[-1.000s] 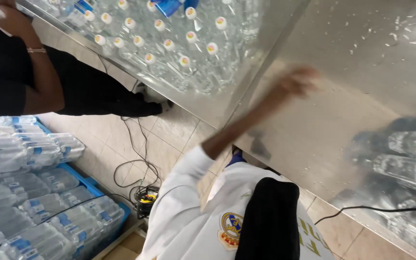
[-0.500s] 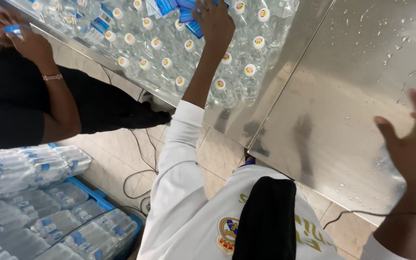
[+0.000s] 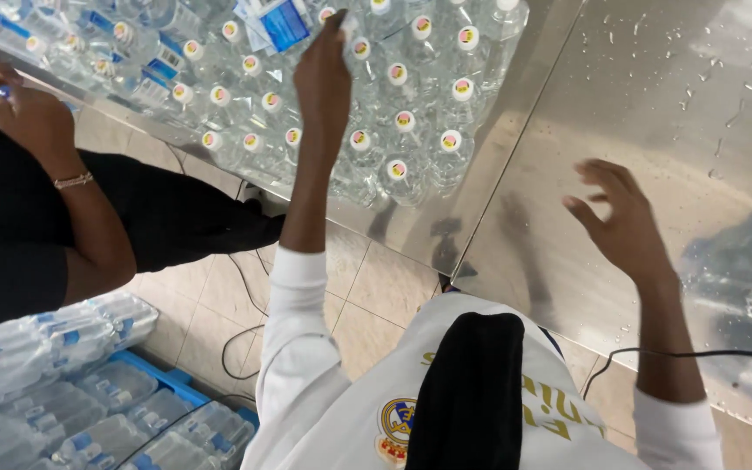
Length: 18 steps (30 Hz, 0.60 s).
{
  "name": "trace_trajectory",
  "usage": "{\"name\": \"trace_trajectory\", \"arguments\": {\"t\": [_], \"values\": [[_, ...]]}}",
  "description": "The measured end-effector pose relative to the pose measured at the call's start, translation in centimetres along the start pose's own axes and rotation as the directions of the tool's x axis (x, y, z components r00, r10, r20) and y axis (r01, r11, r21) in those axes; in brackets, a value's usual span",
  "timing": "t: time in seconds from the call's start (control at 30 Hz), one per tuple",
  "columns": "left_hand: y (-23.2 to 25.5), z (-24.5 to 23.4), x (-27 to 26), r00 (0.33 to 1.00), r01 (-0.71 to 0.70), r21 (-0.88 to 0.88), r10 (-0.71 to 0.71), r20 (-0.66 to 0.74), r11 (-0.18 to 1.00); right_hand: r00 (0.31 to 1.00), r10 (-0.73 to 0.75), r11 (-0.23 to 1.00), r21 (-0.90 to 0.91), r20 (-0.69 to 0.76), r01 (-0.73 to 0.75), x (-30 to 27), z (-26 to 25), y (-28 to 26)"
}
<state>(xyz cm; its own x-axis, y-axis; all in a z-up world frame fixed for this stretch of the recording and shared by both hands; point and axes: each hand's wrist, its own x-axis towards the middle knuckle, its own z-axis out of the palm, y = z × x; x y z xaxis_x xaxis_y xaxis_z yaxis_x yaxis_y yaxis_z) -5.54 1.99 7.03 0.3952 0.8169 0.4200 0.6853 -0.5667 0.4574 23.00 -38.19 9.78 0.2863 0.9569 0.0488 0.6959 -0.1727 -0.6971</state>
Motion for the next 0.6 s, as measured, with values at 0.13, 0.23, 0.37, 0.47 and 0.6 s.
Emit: {"name": "trace_trajectory", "arguments": {"t": [0.13, 0.23, 0.37, 0.47, 0.6], "values": [[-0.1, -3.6, -2.3, 0.986, 0.013, -0.209, -0.047, -0.158, 0.978, 0.99, 0.025, 0.96, 0.271, 0.142, -0.063, 5.3, 5.4, 0.5], [1.2, -6.0, -3.8, 0.96, -0.224, -0.294, 0.159, -0.23, 0.929, 0.945, -0.062, 0.958, 0.286, 0.321, -0.034, 8.2, 11.3, 0.9], [0.3, -5.8, -5.5, 0.974, 0.094, -0.515, -0.186, -0.13, 0.852, 0.942, 0.019, 0.96, 0.256, 0.334, -0.11, 9.8, 17.9, -1.1], [-1.1, -5.8, -6.8, 0.976, 0.214, -0.446, -0.205, 0.068, 0.869, 0.982, 0.173, 0.938, 0.293, 0.076, -0.188, 10.2, 20.6, -1.1], [0.8, -6.8, -8.3, 0.981, 0.16, -0.513, -0.078, 0.178, 0.843, 0.99, 0.114, 0.978, 0.186, -0.084, -0.097, 9.3, 20.5, -0.2]]}}
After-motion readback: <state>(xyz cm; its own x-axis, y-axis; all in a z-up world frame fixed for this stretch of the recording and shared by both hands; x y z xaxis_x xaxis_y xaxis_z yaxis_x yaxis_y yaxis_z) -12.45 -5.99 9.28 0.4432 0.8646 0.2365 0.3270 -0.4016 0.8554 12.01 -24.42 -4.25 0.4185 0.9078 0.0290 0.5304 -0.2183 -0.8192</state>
